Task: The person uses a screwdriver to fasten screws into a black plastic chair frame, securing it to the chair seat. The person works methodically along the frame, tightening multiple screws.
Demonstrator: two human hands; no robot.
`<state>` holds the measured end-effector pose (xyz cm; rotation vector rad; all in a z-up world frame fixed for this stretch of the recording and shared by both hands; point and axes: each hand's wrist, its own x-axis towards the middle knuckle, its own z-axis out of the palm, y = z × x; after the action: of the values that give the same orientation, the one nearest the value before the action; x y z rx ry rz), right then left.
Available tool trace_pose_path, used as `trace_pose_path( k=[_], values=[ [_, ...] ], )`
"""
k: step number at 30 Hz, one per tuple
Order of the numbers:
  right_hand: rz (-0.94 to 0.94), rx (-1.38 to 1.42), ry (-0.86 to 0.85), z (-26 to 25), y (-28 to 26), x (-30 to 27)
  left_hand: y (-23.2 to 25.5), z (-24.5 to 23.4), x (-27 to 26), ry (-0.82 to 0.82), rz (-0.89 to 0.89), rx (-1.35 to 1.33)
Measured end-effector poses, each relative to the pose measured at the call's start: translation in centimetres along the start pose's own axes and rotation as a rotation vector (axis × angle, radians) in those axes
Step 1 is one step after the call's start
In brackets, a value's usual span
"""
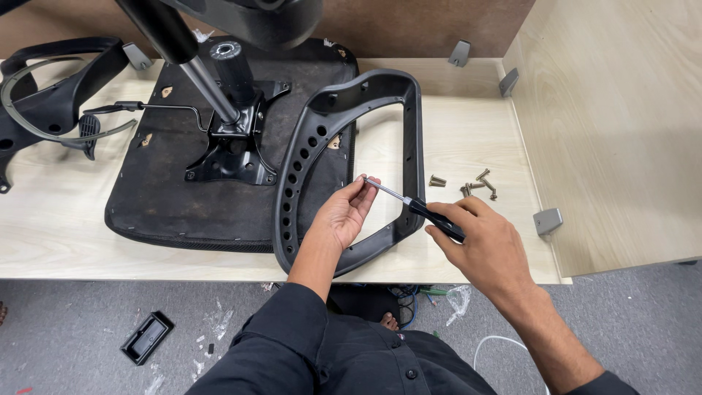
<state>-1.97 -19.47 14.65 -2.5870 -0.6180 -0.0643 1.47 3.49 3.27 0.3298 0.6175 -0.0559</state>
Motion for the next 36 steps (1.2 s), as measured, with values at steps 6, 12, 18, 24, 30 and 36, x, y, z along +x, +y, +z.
trace_pose_path(
  k=[6, 12, 18, 24, 30, 36],
  values=[
    [0.005, 0.030, -0.023, -0.2, 0.1, 0.0, -0.3, -0.7, 0.3, -0.013, 0.022, 0.013],
    [0.122, 0.100, -0.089, -0.3, 0.5, 0.2, -0.5, -0.3, 0.0, -0.036, 0.026, 0.084],
    [0.395, 0.177, -0.220, -0.8, 0.8, 0.8, -0.7, 0.0, -0.7, -0.061, 0.029, 0.107],
    [0.456, 0.147, -0.251, -1.1, 0.4, 1.0, -1.5, -0.3, -0.4, -0.022, 0.014, 0.068],
    [0.095, 0.064, -0.028, -0.8, -0.5, -0.5, -2.8, -0.8, 0.2, 0.039, 0.004, -0.024],
    [0.163, 0.086, -0.069, -0.5, -0.8, -1.3, -2.6, -1.7, 0.0, 0.073, 0.030, 0.017]
  ],
)
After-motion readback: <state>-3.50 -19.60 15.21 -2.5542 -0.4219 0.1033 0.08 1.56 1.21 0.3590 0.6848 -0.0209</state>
